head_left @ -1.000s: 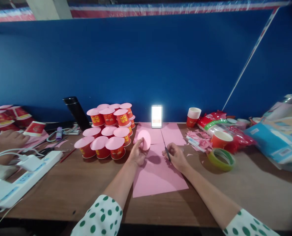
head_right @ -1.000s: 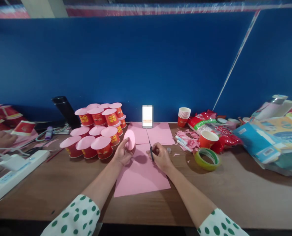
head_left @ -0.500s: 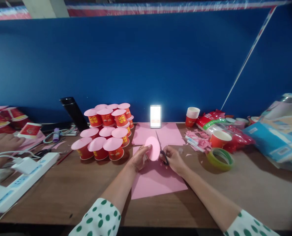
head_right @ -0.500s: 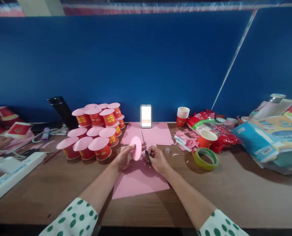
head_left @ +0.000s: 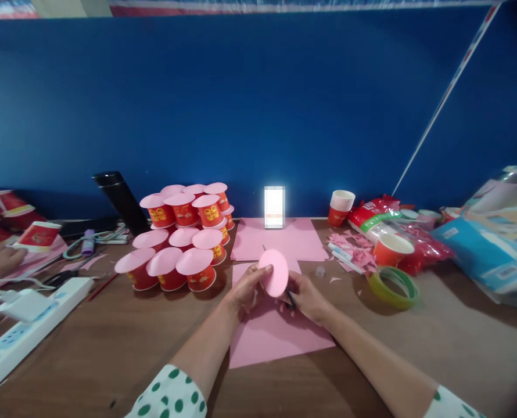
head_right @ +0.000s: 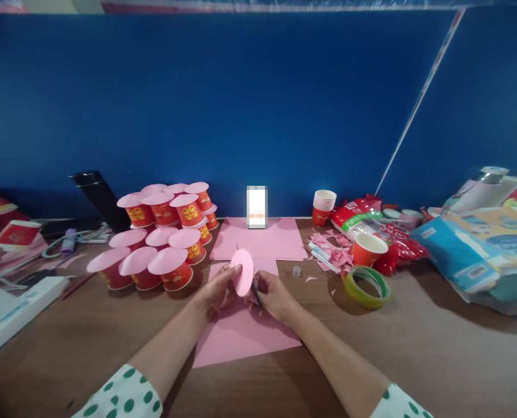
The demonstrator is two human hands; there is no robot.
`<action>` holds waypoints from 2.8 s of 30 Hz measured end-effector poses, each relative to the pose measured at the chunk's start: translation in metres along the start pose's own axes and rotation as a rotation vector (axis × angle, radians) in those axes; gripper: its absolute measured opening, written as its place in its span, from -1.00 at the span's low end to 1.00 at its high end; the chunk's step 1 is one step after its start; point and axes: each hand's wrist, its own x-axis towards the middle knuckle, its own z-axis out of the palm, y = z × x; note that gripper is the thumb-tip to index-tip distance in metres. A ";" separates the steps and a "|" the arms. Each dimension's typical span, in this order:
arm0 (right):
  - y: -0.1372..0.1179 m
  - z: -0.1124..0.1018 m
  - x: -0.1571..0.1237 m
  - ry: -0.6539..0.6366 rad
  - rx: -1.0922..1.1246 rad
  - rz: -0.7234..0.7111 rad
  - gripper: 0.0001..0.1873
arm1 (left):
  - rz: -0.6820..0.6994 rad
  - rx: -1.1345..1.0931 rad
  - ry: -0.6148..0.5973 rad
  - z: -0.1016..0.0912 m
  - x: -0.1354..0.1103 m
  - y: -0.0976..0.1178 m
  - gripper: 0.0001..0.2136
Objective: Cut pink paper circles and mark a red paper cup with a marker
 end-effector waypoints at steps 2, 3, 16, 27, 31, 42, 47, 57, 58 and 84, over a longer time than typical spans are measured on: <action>0.000 -0.001 0.001 -0.009 0.019 0.010 -0.58 | -0.003 -0.006 0.017 -0.001 0.001 0.001 -0.65; 0.001 -0.001 0.001 -0.009 0.032 0.014 -0.57 | -0.001 -0.008 0.027 -0.001 0.001 0.001 -0.66; 0.003 -0.009 -0.001 -0.119 0.234 0.029 -0.54 | -0.024 -0.070 0.124 0.002 -0.001 0.014 -0.69; 0.006 -0.011 0.007 0.128 0.106 -0.057 -0.47 | -0.009 -0.147 0.234 0.003 0.005 0.013 -0.58; 0.010 -0.017 0.008 0.208 -0.012 -0.099 -0.54 | 0.034 -0.107 0.324 -0.002 0.010 0.008 -0.63; 0.001 -0.023 0.003 0.372 -0.588 -0.249 -0.69 | 0.006 -0.163 0.395 -0.001 0.012 0.008 -0.71; 0.003 -0.031 0.005 0.374 -0.765 -0.269 -0.70 | 0.014 -0.174 0.375 -0.003 0.011 0.009 -0.76; -0.037 -0.051 -0.013 0.576 -0.808 -0.336 -0.65 | 0.006 -0.168 0.448 -0.009 0.013 0.011 -0.75; -0.036 -0.056 -0.018 0.557 -0.790 -0.320 -0.64 | 0.000 -0.166 0.460 -0.009 0.014 0.011 -0.74; -0.035 -0.058 -0.077 0.318 -1.811 0.279 -0.75 | 0.034 -0.226 0.415 -0.001 0.013 0.015 -0.88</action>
